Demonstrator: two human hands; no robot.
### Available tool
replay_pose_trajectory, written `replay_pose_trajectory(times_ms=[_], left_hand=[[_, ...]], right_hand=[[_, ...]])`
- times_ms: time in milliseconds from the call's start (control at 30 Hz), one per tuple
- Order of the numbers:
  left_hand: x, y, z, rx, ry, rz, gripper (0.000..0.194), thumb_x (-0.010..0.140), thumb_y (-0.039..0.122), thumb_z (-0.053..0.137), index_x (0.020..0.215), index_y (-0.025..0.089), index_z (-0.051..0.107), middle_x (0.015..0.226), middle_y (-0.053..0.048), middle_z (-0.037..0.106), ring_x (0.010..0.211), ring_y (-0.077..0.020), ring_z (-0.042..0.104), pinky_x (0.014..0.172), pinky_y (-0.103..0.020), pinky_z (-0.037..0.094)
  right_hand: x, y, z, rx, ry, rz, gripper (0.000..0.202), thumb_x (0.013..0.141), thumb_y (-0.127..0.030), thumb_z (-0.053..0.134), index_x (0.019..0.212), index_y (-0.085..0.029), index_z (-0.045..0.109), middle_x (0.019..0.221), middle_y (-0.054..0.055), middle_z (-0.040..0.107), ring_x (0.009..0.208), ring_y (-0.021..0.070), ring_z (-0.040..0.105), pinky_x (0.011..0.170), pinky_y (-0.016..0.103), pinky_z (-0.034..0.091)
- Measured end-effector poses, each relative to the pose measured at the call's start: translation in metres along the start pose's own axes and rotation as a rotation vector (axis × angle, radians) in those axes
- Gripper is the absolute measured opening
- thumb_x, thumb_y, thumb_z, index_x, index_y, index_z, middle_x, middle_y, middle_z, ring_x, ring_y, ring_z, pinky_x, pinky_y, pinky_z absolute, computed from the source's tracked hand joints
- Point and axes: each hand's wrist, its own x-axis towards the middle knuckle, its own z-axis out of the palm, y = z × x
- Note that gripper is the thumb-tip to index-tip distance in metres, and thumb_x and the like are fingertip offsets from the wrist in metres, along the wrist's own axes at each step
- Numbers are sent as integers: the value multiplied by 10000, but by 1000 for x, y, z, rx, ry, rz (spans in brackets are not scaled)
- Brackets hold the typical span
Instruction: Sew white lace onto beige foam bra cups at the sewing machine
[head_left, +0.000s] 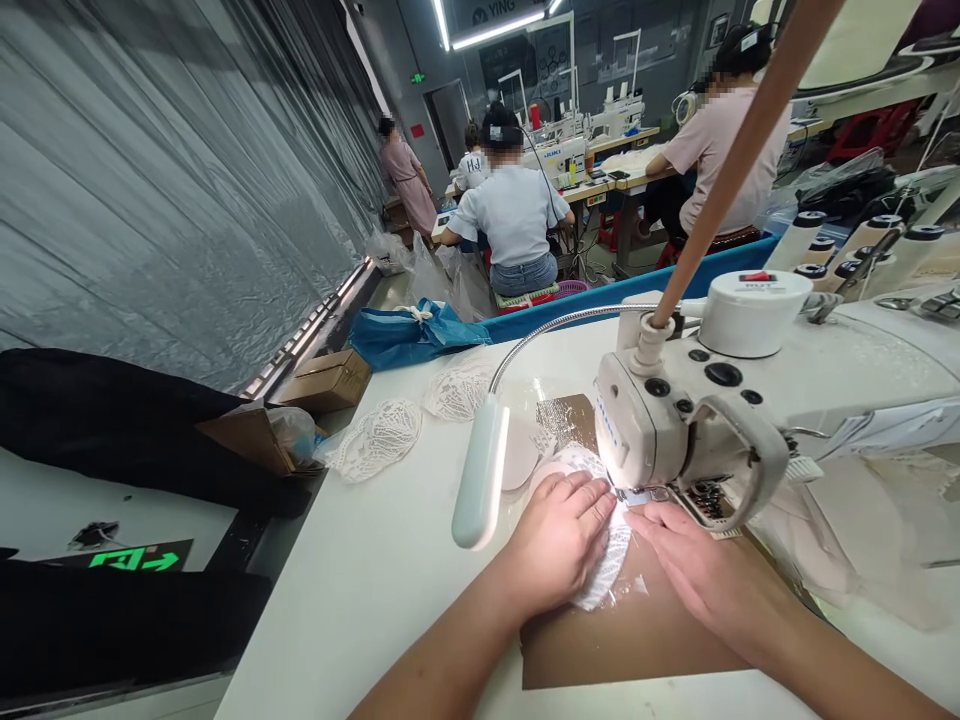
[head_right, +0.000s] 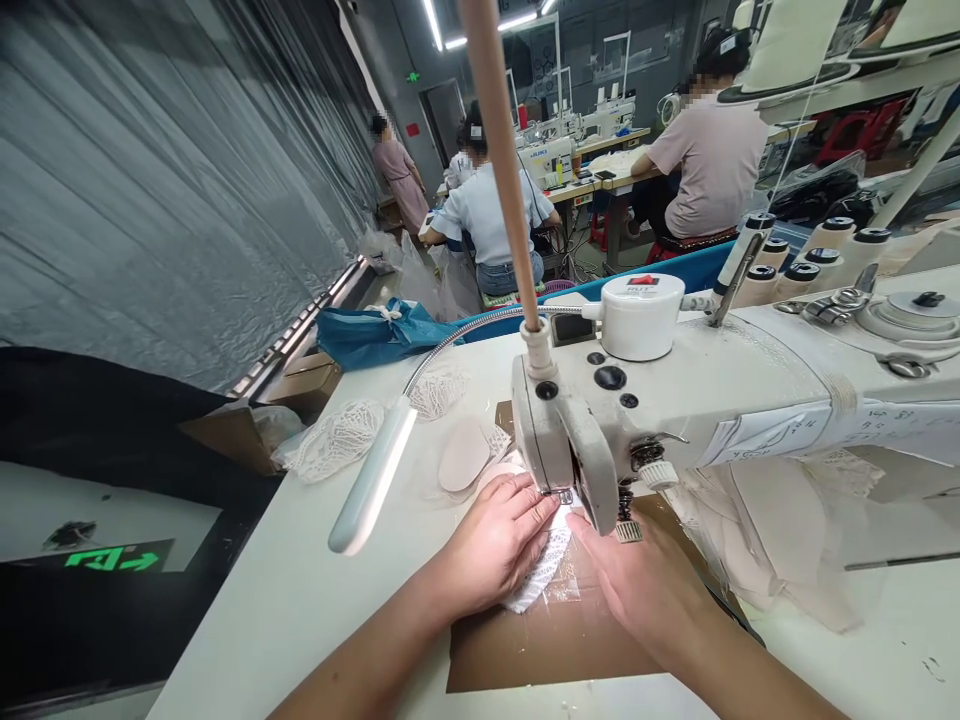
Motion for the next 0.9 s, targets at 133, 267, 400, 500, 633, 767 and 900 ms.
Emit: replay_pose_trajectory(times_ms=[133,267,400,500,633,767,900], left_hand=[[0,1,0,30,17,-43,342,944,253,418,1238,143,552,1264,-126,602,1163,-288,519,956,-457,434],[-2,3,-6,36,1,-38,386,932,315,447,1278,161,524,1290,-141,563,1178,-301,497,954,-465,413],[-5,5,-15,-9,-45,8,383,912,370,474,1231,174,555,1262,-153,560,1131,-305,506,926,-466,404],[-8,5,-17,-62,-41,57,347,912,369,478,1168,159,585,1226,-153,579,1127,-295,508,943,-460,393],[-9,3,-17,-101,-35,103,279,923,323,466,1093,154,609,1219,-138,594,1135,-261,515,955,-417,411],[-7,0,-17,-55,-77,147,296,924,185,414,1174,157,570,1297,-113,577,1180,-232,493,959,-383,424],[-6,-5,-19,-5,-141,182,366,909,134,410,1255,166,523,1329,-100,570,1178,-226,501,949,-381,424]], right_hand=[[10,-5,-14,-61,-14,-24,537,808,-68,320,1221,-238,619,970,95,722,758,201,680,517,261,511],[12,-5,-20,-45,-52,-64,554,790,-39,326,1236,-205,609,1006,95,721,705,186,679,487,254,502],[4,2,-10,17,0,-53,535,831,-69,329,1280,-220,576,1146,108,675,946,213,660,714,311,550],[2,3,-7,40,-7,-41,533,816,-73,354,1267,-240,583,1073,95,686,984,220,632,797,339,527],[7,-3,-21,115,-73,-66,506,817,-64,360,1216,-259,602,978,65,673,811,181,623,641,268,498],[13,-8,-32,131,-98,-124,506,780,-33,359,1173,-225,614,975,68,638,698,157,577,537,245,422],[14,-10,-32,69,-36,-160,509,718,-14,370,1114,-194,634,903,73,619,607,150,521,497,257,349]])
